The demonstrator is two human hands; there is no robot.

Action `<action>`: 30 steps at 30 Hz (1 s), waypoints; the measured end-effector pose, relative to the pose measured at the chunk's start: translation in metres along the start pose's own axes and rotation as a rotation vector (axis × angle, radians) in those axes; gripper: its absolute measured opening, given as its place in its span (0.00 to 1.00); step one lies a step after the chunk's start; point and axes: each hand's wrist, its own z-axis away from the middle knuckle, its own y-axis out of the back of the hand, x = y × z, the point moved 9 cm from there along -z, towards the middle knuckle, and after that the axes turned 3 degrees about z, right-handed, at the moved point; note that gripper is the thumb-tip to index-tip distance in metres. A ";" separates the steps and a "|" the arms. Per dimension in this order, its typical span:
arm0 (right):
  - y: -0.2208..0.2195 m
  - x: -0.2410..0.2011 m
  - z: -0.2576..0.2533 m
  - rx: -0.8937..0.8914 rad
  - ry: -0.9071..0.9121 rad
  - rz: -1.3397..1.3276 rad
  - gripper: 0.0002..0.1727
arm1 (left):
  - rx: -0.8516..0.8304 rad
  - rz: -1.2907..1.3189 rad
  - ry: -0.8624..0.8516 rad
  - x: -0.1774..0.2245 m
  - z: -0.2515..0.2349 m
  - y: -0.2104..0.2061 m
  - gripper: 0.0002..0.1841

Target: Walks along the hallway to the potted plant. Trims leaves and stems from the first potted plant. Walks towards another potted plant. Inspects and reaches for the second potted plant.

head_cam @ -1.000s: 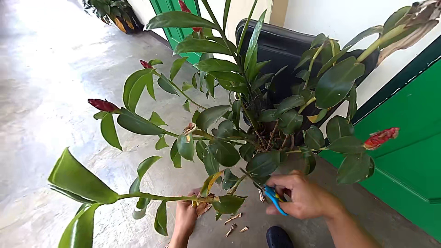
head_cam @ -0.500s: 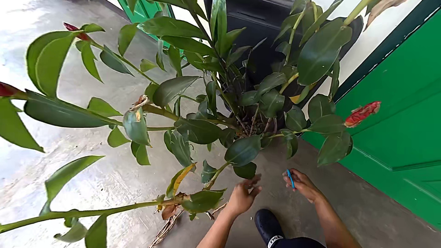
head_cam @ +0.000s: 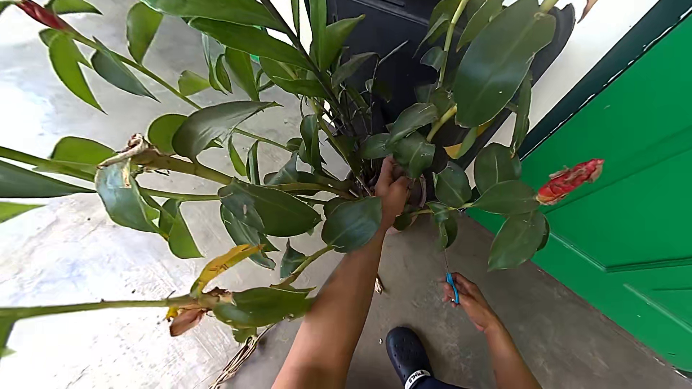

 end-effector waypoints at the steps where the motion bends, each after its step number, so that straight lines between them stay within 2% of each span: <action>1: 0.002 -0.001 0.000 -0.001 0.006 -0.004 0.18 | -0.036 0.013 0.036 -0.005 -0.004 0.000 0.22; 3: 0.005 -0.005 -0.001 -0.003 0.028 -0.015 0.18 | -0.017 0.015 0.047 -0.015 -0.009 0.006 0.13; 5: 0.006 -0.012 -0.005 -0.002 0.063 -0.027 0.17 | 0.010 -0.057 -0.010 -0.021 -0.010 0.016 0.11; 9: 0.004 -0.025 -0.011 -0.002 0.104 -0.015 0.18 | 0.061 -0.458 -0.143 -0.018 -0.007 0.025 0.03; 12: 0.001 -0.028 -0.012 0.003 0.120 0.040 0.19 | 0.105 -0.686 -0.190 -0.017 0.000 0.029 0.06; 15: -0.002 -0.024 -0.018 0.000 0.127 0.062 0.19 | 0.118 -0.773 -0.288 -0.036 0.006 0.043 0.09; 19: -0.008 -0.014 -0.021 -0.008 0.097 0.084 0.19 | 0.179 -0.901 -0.450 -0.051 0.042 0.047 0.08; 22: -0.007 -0.008 -0.021 -0.007 0.068 0.113 0.20 | 0.184 -0.939 -0.403 -0.067 0.074 0.051 0.11; 25: -0.007 -0.004 -0.021 -0.004 0.058 0.113 0.20 | 0.193 -0.881 -0.299 -0.108 0.096 0.073 0.09; 26: -0.007 -0.003 -0.020 -0.003 0.048 0.104 0.20 | 0.180 -0.884 -0.211 -0.128 0.104 0.086 0.10; 28: -0.007 0.001 -0.020 -0.010 0.024 0.095 0.21 | 0.072 -0.967 0.113 -0.170 0.122 0.112 0.13; 30: -0.008 0.009 -0.020 -0.032 -0.007 0.111 0.22 | -0.067 -1.104 0.391 -0.192 0.136 0.126 0.16</action>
